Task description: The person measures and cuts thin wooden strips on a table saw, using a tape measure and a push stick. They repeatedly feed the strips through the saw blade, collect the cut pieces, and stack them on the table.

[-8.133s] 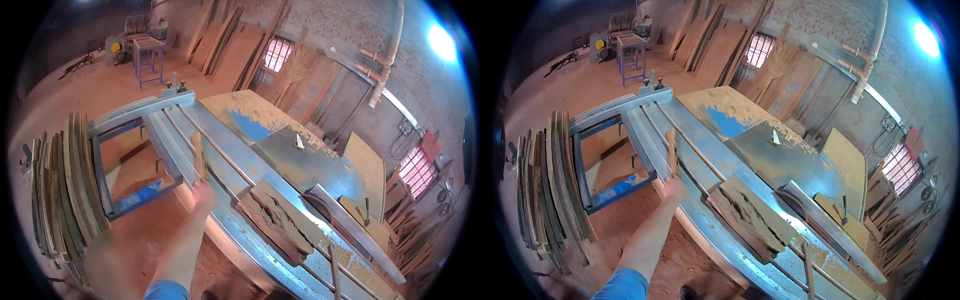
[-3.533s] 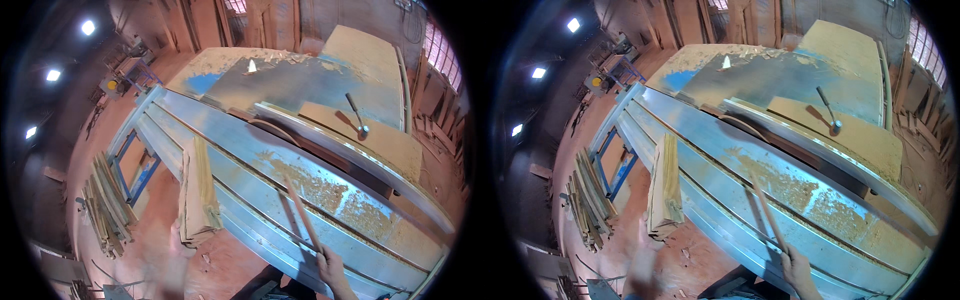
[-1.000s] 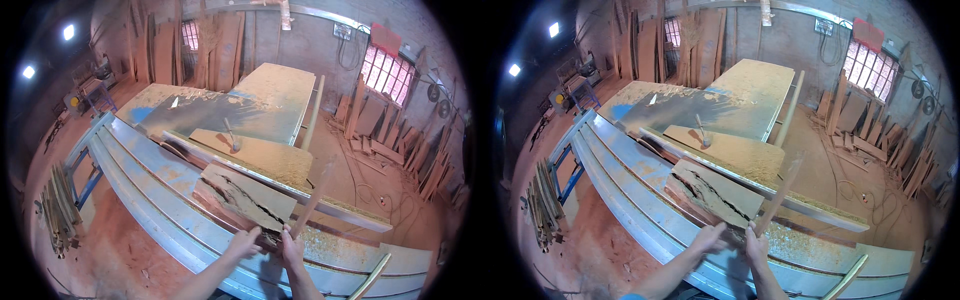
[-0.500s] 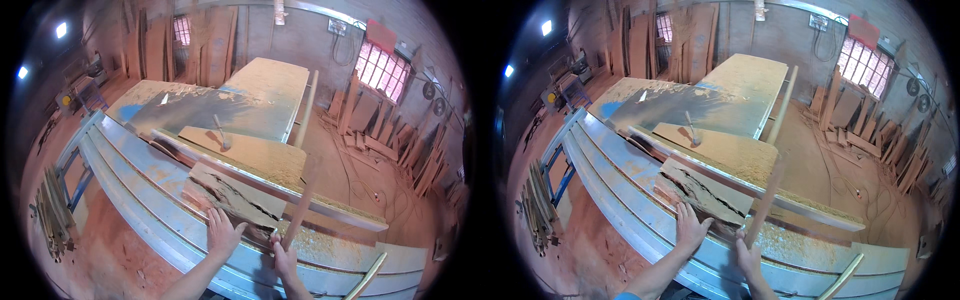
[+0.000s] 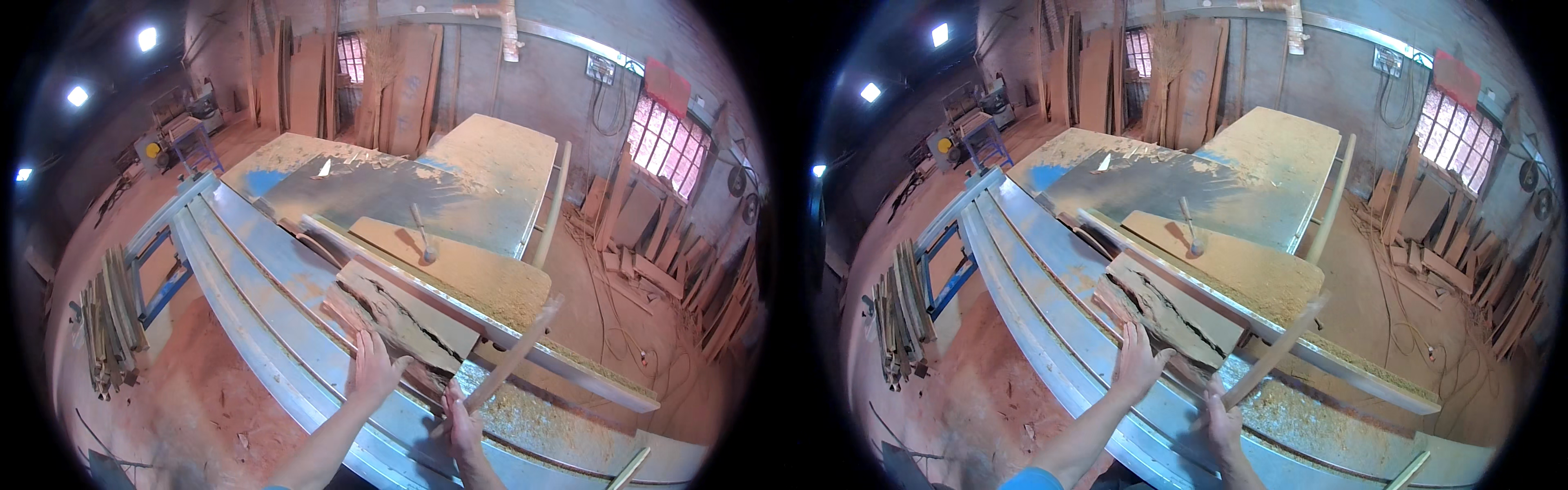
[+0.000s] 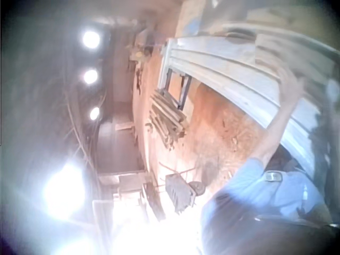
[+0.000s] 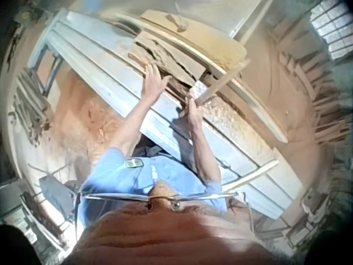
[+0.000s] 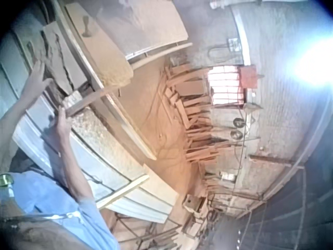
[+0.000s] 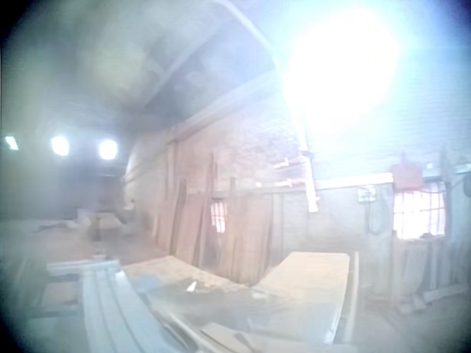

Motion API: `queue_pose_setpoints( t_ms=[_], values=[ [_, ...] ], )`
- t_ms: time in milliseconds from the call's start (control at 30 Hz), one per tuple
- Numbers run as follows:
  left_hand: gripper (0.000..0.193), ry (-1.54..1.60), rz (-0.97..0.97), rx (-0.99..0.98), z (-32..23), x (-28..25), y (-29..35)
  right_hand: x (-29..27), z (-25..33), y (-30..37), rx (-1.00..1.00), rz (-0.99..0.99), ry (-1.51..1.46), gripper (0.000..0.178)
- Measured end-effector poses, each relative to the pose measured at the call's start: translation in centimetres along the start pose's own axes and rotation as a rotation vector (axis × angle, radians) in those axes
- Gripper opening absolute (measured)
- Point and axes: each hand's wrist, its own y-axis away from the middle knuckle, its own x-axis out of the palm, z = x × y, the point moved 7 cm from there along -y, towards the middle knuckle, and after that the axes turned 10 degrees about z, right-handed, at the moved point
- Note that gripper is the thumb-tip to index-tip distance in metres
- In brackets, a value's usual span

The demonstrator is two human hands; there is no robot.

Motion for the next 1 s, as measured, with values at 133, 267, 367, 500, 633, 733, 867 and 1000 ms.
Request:
queue_pose_setpoints(
  t_ms=[133, 267, 367, 500, 633, 733, 867, 1000],
  values=[
    [0.102, -0.038, -0.045, 0.042, 2.6, -1.0, -2.9, 1.2, -1.8, -2.8, -0.075, 0.045, 0.109, 0.044],
    [0.101, -0.044, -0.052, 0.061, 3.6, -1.7, -3.0, 5.3, 0.8, -1.6, 0.124, 0.01, 0.199, 0.042],
    [0.097, -0.028, -0.052, 0.042, 2.5, -2.6, -2.5, 4.6, 0.8, -2.2, 0.094, 0.044, 0.356, 0.047],
    [0.094, -0.012, -0.085, 0.046, 0.9, -1.5, -1.0, 0.9, 3.1, -3.3, 0.11, 0.131, 0.753, 0.038],
    [0.125, -0.121, -0.052, 0.179, -3.2, 2.2, 3.0, -2.3, 11.6, 1.5, -0.096, 0.139, 1.219, 0.035],
    [0.11, -0.123, -0.022, 0.048, -5.4, 3.5, 2.8, -7.3, 15.1, 5.3, -0.212, 0.048, 1.463, 0.029],
    [0.1, -0.155, -0.151, 0.096, -3.8, 5.3, 2.1, -8.9, 17.8, 7.1, -0.265, 0.006, 1.725, 0.025],
    [0.095, -0.219, -0.213, 0.14, -4.3, 4.7, 2.2, -9.0, 19.0, 4.9, -0.238, 0.046, 1.887, 0.023]
  ],
)
